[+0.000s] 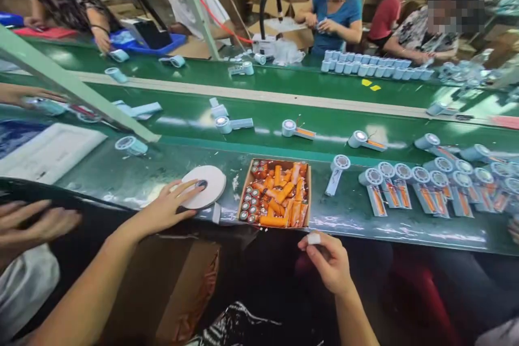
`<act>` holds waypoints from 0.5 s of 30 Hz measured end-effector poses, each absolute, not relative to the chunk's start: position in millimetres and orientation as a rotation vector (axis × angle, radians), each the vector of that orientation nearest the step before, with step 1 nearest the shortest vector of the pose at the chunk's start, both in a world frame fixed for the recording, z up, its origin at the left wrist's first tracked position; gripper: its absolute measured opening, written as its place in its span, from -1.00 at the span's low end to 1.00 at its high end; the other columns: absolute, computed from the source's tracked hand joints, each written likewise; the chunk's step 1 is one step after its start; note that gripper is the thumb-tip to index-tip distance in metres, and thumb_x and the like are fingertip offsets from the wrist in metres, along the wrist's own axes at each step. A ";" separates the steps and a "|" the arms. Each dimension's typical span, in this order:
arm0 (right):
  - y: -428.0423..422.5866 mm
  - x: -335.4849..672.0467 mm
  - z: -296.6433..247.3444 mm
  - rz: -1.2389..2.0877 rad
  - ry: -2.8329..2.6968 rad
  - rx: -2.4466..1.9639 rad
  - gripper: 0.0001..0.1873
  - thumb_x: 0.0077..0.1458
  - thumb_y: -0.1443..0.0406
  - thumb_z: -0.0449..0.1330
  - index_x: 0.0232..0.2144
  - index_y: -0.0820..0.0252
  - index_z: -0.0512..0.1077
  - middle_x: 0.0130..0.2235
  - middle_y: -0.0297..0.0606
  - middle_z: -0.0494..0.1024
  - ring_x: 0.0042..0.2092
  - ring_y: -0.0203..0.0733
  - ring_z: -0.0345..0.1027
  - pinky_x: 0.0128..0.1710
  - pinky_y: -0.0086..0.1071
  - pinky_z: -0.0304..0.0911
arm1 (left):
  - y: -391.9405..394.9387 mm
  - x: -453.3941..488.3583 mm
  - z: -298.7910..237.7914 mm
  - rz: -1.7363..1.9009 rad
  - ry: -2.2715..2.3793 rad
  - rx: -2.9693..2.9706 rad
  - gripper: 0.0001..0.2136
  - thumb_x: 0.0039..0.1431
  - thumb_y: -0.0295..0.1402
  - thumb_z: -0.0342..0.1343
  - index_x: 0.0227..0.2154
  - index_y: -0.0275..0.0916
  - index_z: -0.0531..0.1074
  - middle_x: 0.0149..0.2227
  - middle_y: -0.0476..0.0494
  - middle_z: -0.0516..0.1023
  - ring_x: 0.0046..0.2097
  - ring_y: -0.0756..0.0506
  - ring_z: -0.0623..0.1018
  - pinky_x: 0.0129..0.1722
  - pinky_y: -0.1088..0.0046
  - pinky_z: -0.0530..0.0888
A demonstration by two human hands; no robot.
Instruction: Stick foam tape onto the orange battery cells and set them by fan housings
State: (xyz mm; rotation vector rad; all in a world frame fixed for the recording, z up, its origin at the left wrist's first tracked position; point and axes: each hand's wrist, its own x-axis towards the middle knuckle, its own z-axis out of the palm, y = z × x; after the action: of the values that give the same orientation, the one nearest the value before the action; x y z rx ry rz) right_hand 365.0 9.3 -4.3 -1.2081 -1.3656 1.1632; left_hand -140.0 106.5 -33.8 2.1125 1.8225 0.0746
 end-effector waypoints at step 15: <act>16.7 223.7 26.7 1.641 -1.706 -0.995 -0.66 0.34 0.09 0.32 0.06 0.10 0.59 -0.23 -0.32 0.69 -0.46 -0.34 0.45 -0.48 -0.51 0.24 | 56.3 -54.4 2.9 1.028 1.597 2.386 -0.64 0.19 -0.36 0.27 0.01 0.09 0.40 -0.06 -0.06 0.62 0.34 -0.32 0.46 0.36 -0.17 0.44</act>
State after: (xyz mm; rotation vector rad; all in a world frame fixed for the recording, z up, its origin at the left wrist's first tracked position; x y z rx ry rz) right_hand 223.7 16.7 26.7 -0.9954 -1.7062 1.6406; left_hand -54.4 56.3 2.9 2.3864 1.5974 1.0279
